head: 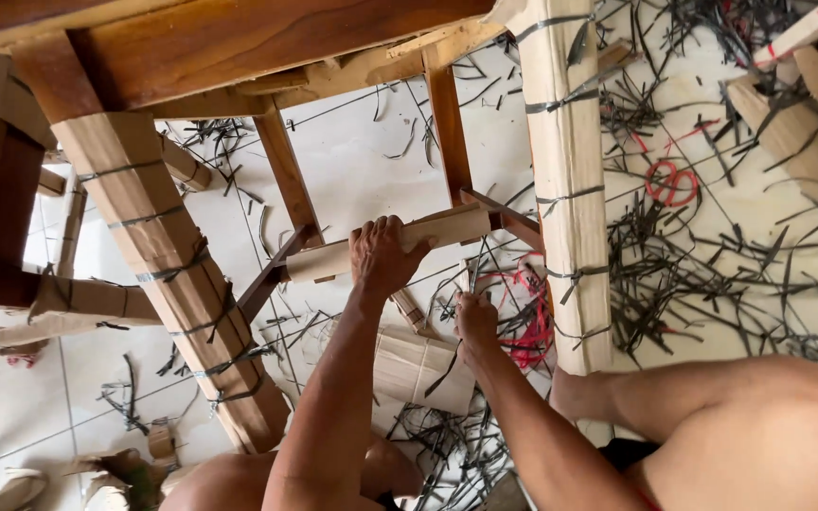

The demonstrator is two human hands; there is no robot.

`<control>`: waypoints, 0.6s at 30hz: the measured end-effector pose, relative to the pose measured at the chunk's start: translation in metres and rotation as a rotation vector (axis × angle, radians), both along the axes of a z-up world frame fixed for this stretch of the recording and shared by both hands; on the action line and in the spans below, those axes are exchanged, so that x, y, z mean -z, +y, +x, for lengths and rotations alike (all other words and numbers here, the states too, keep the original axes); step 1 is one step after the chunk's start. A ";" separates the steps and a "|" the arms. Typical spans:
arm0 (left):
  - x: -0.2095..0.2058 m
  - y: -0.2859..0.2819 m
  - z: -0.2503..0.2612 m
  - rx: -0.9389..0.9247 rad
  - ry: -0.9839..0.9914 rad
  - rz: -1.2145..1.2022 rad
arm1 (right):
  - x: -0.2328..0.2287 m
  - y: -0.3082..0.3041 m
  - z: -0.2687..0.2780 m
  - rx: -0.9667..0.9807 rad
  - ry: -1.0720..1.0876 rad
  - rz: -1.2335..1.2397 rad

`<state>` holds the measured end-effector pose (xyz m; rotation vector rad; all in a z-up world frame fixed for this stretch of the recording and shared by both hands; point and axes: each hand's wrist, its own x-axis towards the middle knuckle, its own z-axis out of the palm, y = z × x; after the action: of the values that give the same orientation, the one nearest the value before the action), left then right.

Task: Wrapping cardboard around the legs and crossbars of a wooden chair and securing it with plastic ties for protection during transport.

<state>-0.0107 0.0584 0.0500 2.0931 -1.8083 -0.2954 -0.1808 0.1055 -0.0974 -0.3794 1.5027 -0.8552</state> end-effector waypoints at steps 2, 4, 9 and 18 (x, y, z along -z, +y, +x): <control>-0.002 0.005 -0.002 -0.001 0.006 0.043 | -0.028 0.005 0.002 -0.045 0.003 -0.020; -0.007 0.004 -0.005 -0.011 0.023 0.085 | -0.051 -0.001 0.004 -0.099 0.016 -0.042; -0.015 0.018 -0.012 -0.012 0.078 0.127 | -0.109 -0.014 0.001 -0.196 -0.028 -0.057; -0.008 -0.010 -0.015 -0.333 0.241 0.443 | -0.017 -0.048 0.004 -0.456 -0.272 -0.153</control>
<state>-0.0260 0.0484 0.0585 2.4750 -1.3139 -0.8788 -0.1769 0.0579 -0.0806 -0.6618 1.0451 -0.6275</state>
